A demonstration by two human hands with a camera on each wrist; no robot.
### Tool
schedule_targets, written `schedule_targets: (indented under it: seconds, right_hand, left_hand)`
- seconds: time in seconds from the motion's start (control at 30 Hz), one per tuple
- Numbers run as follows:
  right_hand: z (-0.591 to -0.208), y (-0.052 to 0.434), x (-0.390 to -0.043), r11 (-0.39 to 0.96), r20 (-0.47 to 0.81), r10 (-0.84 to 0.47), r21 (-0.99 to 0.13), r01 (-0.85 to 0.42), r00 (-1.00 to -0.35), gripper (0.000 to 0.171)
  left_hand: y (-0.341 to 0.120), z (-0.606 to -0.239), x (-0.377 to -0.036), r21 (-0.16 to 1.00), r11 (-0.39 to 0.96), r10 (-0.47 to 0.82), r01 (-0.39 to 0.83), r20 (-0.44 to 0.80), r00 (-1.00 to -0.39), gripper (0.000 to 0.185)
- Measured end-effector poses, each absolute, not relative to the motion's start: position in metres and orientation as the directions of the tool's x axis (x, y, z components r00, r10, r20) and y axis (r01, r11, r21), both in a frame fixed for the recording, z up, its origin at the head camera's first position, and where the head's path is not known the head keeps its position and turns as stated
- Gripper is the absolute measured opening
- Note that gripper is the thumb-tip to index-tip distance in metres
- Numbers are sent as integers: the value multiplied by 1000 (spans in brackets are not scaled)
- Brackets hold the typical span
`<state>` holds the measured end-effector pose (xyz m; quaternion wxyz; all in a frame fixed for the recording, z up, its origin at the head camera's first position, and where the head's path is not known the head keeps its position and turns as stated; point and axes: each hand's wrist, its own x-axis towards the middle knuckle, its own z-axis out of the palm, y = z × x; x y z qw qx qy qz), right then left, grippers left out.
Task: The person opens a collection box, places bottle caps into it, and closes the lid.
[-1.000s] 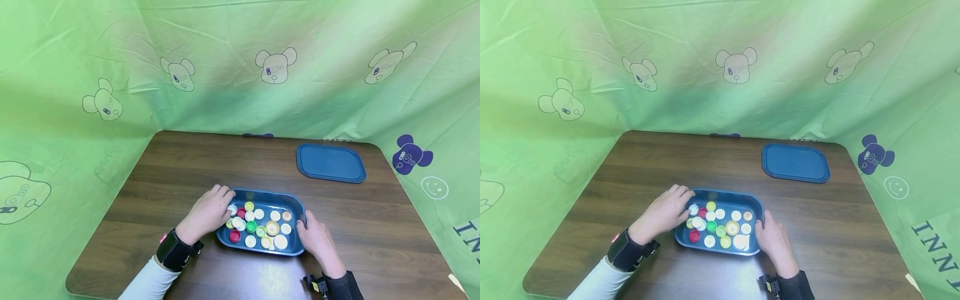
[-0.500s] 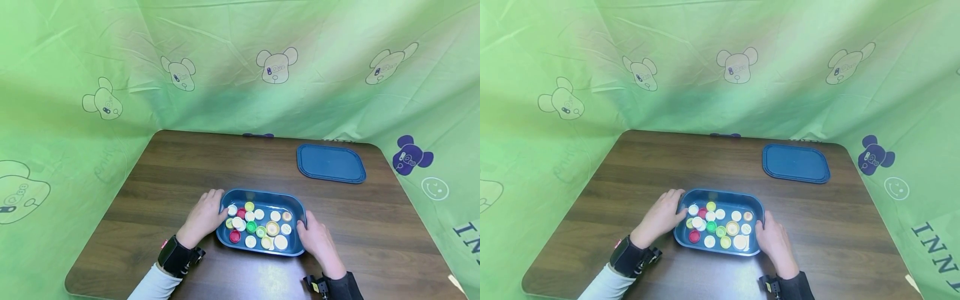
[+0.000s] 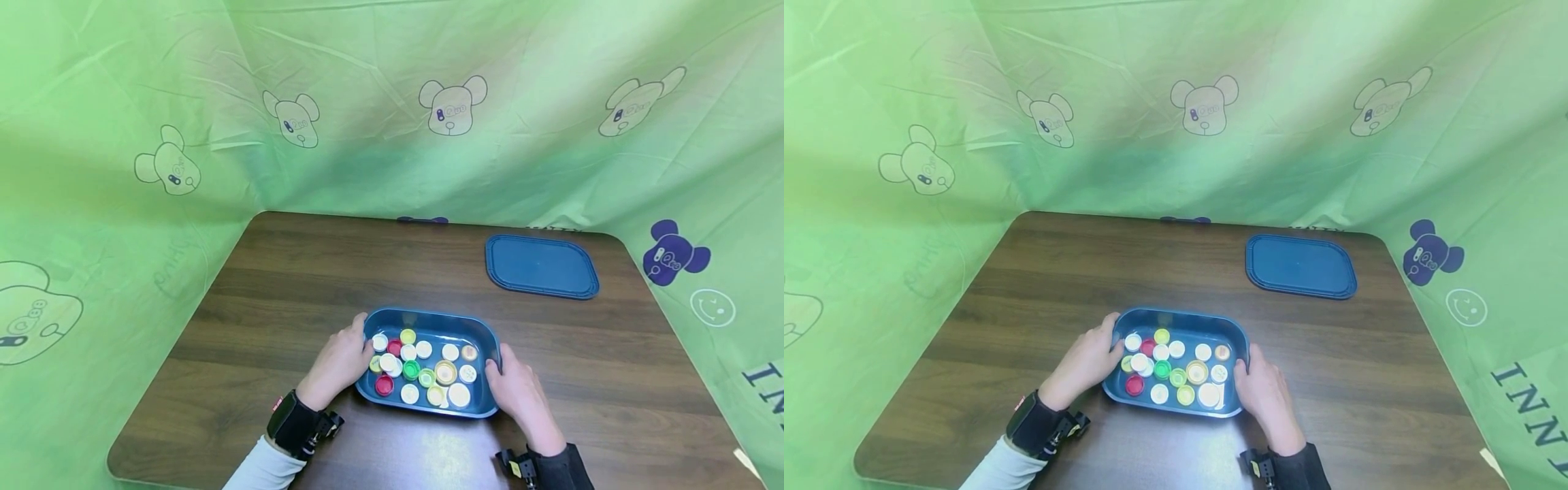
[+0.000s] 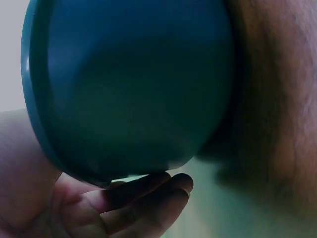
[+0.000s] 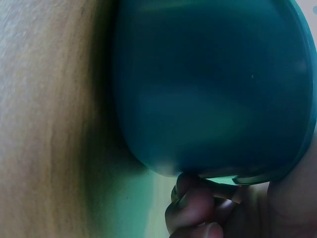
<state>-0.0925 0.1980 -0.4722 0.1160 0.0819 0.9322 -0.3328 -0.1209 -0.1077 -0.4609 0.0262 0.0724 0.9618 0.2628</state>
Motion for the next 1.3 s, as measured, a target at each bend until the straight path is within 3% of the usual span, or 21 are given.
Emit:
schedule_targets:
  seconds: [0.87,1.3]
  right_hand:
    - [-474,198,-94,758,-251,72,-615,217,-965,28]
    - [-474,198,-91,772,-195,88,-607,190,-977,40]
  left_hand:
    - [-105,-469,-119,566,823,61,47,-5,-998,43]
    - [-105,-471,-117,572,818,60,63,24,-998,41]
